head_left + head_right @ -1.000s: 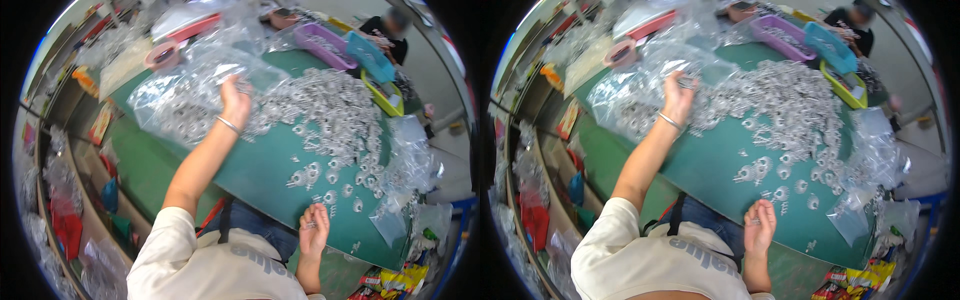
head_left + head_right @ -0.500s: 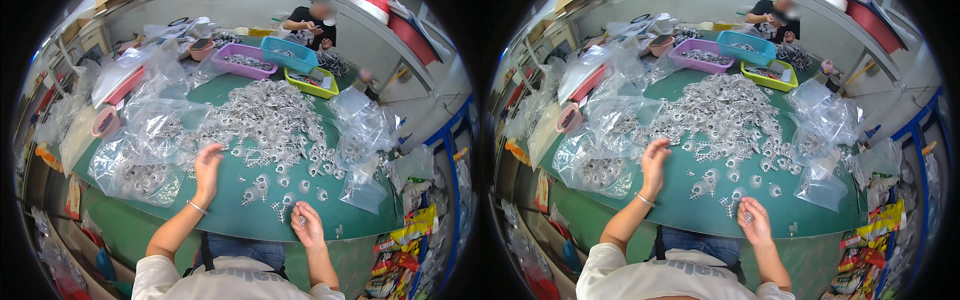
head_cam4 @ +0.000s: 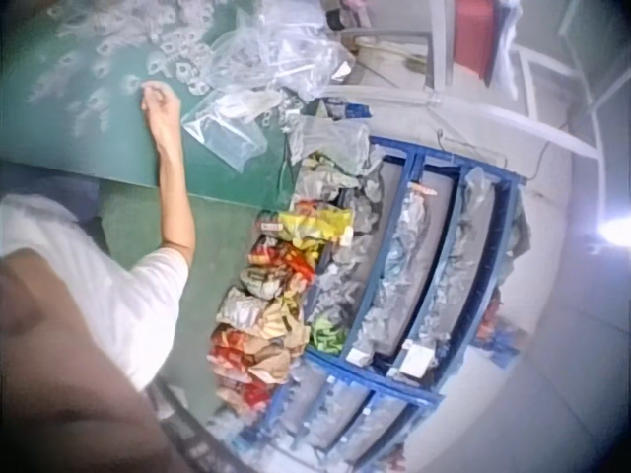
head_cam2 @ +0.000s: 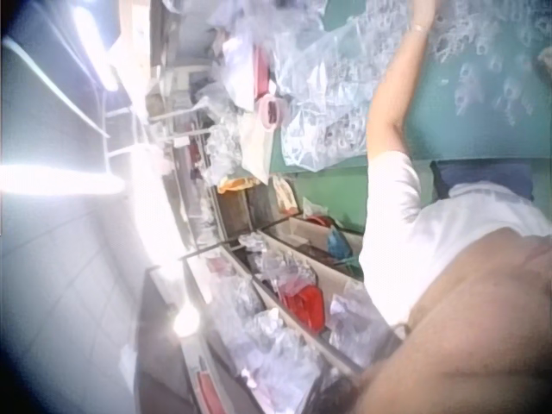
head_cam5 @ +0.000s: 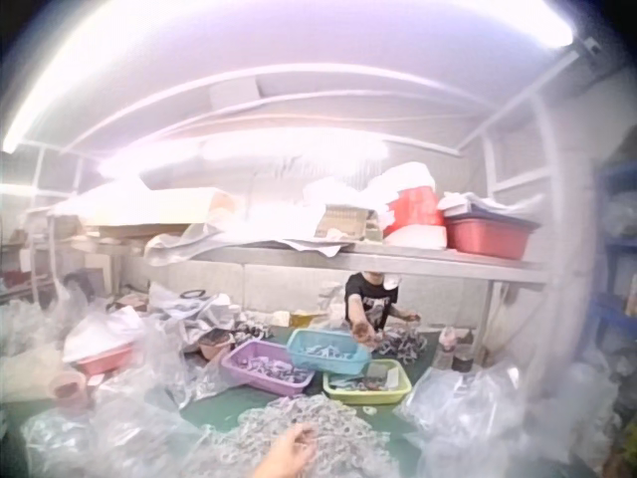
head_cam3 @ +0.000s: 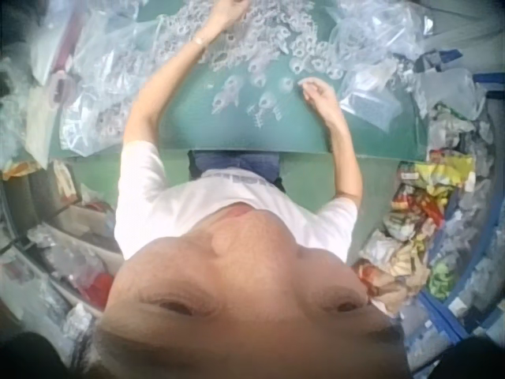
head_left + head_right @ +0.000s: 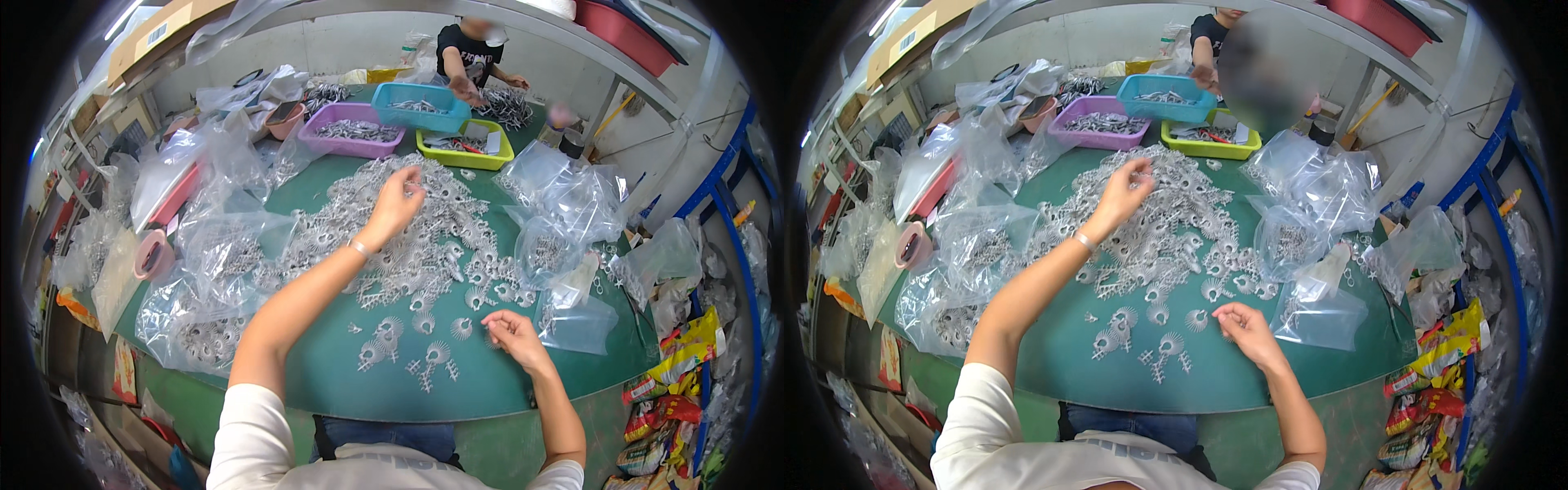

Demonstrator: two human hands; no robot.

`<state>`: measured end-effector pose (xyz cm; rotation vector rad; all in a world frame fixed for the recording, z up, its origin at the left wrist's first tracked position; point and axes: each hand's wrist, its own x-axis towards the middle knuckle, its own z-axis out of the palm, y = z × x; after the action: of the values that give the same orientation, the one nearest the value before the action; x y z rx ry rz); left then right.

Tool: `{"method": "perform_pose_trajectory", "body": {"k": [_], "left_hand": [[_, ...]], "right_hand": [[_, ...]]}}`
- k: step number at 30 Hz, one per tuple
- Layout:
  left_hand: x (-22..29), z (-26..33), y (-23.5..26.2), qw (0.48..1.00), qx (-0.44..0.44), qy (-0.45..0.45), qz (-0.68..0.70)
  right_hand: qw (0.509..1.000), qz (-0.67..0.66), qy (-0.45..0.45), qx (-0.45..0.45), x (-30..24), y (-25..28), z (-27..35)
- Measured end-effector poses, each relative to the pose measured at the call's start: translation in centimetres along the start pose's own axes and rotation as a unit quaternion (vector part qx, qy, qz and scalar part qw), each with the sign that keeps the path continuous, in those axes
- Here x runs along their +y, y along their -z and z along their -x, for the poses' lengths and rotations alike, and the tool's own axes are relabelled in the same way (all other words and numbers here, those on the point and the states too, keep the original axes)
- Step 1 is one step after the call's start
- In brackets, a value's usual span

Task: The person assembles small silver-colored metal components by hand, joining them together and gathering them on a green table surface.

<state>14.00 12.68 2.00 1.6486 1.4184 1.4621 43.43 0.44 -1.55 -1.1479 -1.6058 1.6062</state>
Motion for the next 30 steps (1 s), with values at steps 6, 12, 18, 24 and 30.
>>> {"method": "perform_pose_trajectory", "body": {"k": [6, 12, 18, 24, 30], "left_hand": [[-0.1, -13.6, -5.6, 0.749, 0.1, 0.295, 0.585], [-4.7, -17.3, -12.5, 0.582, 0.121, 0.26, 0.761], [-4.8, -16.9, -14.0, 0.527, 0.083, 0.178, 0.827], [-5.3, -14.9, -12.7, 0.477, 0.057, 0.174, 0.86], [-1.2, -6.6, -11.3, 0.551, 0.005, 0.253, 0.795]], "right_hand": [[0.999, -0.033, 0.031, 0.009, 0.7, 1.0, -3.2], [0.994, -0.077, 0.05, 0.057, 0.5, 1.0, -4.6], [0.994, -0.054, 0.062, 0.07, 0.4, 1.7, -3.9], [0.993, -0.064, 0.084, 0.058, 0.0, 1.3, -3.3], [0.977, 0.0, 0.146, 0.152, 1.2, 1.5, -3.8]]}}
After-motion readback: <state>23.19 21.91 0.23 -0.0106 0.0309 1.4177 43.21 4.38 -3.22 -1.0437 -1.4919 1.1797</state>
